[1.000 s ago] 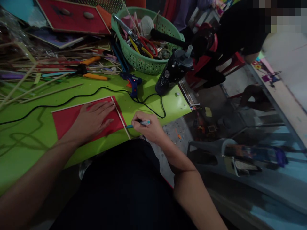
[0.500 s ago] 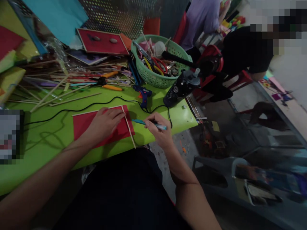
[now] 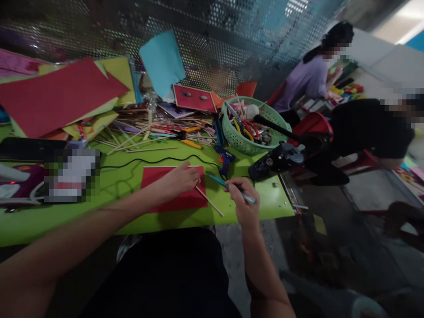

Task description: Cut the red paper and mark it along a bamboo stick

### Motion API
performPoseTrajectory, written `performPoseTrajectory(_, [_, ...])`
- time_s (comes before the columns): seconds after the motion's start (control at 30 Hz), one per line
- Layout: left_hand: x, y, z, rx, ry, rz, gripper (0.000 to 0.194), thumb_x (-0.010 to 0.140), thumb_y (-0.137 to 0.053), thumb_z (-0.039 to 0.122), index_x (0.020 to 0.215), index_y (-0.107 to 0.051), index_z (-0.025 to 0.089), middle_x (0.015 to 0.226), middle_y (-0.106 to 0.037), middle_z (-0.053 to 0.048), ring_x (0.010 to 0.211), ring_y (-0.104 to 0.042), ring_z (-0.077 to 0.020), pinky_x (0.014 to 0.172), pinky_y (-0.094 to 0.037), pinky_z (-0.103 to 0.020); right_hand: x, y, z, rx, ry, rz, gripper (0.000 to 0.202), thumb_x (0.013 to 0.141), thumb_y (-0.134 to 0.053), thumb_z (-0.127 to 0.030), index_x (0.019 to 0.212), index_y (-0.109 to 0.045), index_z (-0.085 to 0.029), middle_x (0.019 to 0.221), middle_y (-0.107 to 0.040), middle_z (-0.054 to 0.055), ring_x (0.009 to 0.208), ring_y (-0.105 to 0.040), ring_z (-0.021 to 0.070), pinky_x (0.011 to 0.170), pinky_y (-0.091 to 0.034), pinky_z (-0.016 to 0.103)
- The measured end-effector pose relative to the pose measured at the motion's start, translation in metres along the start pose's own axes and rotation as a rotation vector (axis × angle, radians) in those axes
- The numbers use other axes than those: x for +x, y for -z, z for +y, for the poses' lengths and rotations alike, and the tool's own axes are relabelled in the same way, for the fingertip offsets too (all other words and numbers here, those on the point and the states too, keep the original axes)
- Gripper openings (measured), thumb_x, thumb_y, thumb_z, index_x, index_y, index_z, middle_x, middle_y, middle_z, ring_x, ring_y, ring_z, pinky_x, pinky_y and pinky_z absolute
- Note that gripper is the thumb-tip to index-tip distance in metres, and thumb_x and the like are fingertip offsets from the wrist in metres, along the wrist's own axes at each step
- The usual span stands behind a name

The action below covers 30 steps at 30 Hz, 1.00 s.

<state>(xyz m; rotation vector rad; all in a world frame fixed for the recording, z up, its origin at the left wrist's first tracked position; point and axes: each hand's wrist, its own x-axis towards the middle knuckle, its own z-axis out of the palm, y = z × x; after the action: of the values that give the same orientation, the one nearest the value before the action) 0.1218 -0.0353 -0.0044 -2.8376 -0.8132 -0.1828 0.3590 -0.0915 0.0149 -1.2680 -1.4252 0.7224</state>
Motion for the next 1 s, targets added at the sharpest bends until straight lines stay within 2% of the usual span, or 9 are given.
performPoseTrajectory(0.13, [-0.027, 0.005, -0.004, -0.026, 0.142, 0.056, 0.018, 0.098, -0.052, 0.01, 0.103, -0.068, 0.017, 0.096, -0.074, -0.009, 0.094, -0.067, -0.0244, 0.095, -0.041, -0.041, 0.016, 0.001, -0.001, 0.06, 0.061, 0.156, 0.019, 0.088, -0.07, -0.041, 0.095, -0.075, -0.024, 0.08, -0.068, 0.003, 0.066, -0.061, 0.0168, 0.055, -0.042, 0.029])
performPoseTrajectory(0.27, [-0.061, 0.015, -0.029, -0.008, 0.517, 0.033, 0.025, 0.097, -0.045, 0.007, 0.105, -0.067, 0.015, 0.098, -0.074, -0.013, 0.097, -0.068, -0.028, 0.097, -0.042, -0.045, 0.04, -0.007, -0.006, 0.073, 0.107, 0.284, 0.019, 0.087, -0.071, -0.042, 0.092, -0.075, -0.023, 0.082, -0.068, 0.002, 0.064, -0.055, 0.0142, 0.055, -0.039, 0.026])
performPoseTrajectory(0.33, [-0.074, 0.018, -0.046, 0.024, 0.732, 0.019, 0.031, 0.098, -0.038, 0.008, 0.107, -0.067, 0.014, 0.1, -0.075, -0.016, 0.101, -0.068, -0.0305, 0.097, -0.042, -0.047, 0.054, -0.021, -0.009, 0.088, 0.097, 0.201, 0.018, 0.086, -0.073, -0.04, 0.09, -0.076, -0.023, 0.081, -0.069, 0.002, 0.063, -0.055, 0.0134, 0.056, -0.04, 0.025])
performPoseTrajectory(0.4, [-0.082, 0.018, -0.061, 0.036, 0.881, 0.006, 0.037, 0.097, -0.033, 0.007, 0.108, -0.068, 0.014, 0.102, -0.075, -0.017, 0.103, -0.068, -0.0321, 0.096, -0.043, -0.05, 0.067, -0.042, -0.013, 0.109, 0.065, 0.001, 0.019, 0.085, -0.074, -0.04, 0.095, -0.077, -0.024, 0.084, -0.071, 0.001, 0.069, -0.059, 0.0139, 0.061, -0.044, 0.025])
performPoseTrajectory(0.47, [-0.088, 0.014, -0.072, 0.039, 0.959, 0.001, 0.039, 0.095, -0.032, 0.005, 0.109, -0.068, 0.014, 0.104, -0.075, -0.018, 0.104, -0.068, -0.0329, 0.095, -0.044, -0.051, 0.079, -0.069, -0.016, 0.119, 0.036, -0.229, 0.025, 0.088, -0.069, -0.042, 0.103, -0.078, -0.024, 0.09, -0.073, 0.003, 0.076, -0.064, 0.0156, 0.065, -0.047, 0.026])
performPoseTrajectory(0.6, [-0.098, 0.007, -0.077, 0.045, 1.01, 0.036, 0.039, 0.093, -0.034, 0.006, 0.11, -0.068, 0.015, 0.106, -0.075, -0.019, 0.106, -0.066, -0.0349, 0.095, -0.044, -0.055, 0.1, -0.125, -0.013, 0.079, 0.045, -0.509, 0.032, 0.09, -0.059, -0.042, 0.105, -0.077, -0.02, 0.101, -0.075, 0.006, 0.086, -0.066, 0.0176, 0.069, -0.048, 0.026])
performPoseTrajectory(0.7, [-0.104, 0.007, -0.073, 0.053, 1.016, 0.11, 0.037, 0.095, -0.035, 0.01, 0.11, -0.068, 0.018, 0.11, -0.073, -0.018, 0.108, -0.064, -0.0345, 0.095, -0.044, -0.054, 0.114, -0.161, -0.005, -0.018, 0.101, -0.607, 0.035, 0.084, -0.061, -0.032, 0.113, -0.074, -0.019, 0.095, -0.074, 0.004, 0.081, -0.064, 0.0167, 0.073, -0.048, 0.028])
performPoseTrajectory(0.8, [-0.109, 0.01, -0.068, 0.092, 1.024, 0.162, 0.032, 0.1, -0.035, 0.016, 0.108, -0.066, 0.019, 0.109, -0.072, -0.015, 0.107, -0.063, -0.032, 0.094, -0.044, -0.051, 0.126, -0.19, 0.004, -0.079, 0.185, -0.656, 0.034, 0.079, -0.063, -0.022, 0.111, -0.072, -0.016, 0.101, -0.075, 0.005, 0.09, -0.066, 0.0181, 0.085, -0.048, 0.03])
performPoseTrajectory(1.0, [-0.114, 0.013, -0.066, 0.111, 1.04, 0.228, 0.035, 0.106, -0.03, 0.026, 0.105, -0.064, 0.017, 0.103, -0.072, -0.012, 0.104, -0.062, -0.0295, 0.089, -0.043, -0.047, 0.139, -0.225, 0.007, -0.368, 0.334, -0.7, 0.027, 0.081, -0.067, -0.01, 0.106, -0.074, -0.019, 0.111, -0.078, 0.006, 0.108, -0.067, 0.0248, 0.103, -0.045, 0.039])
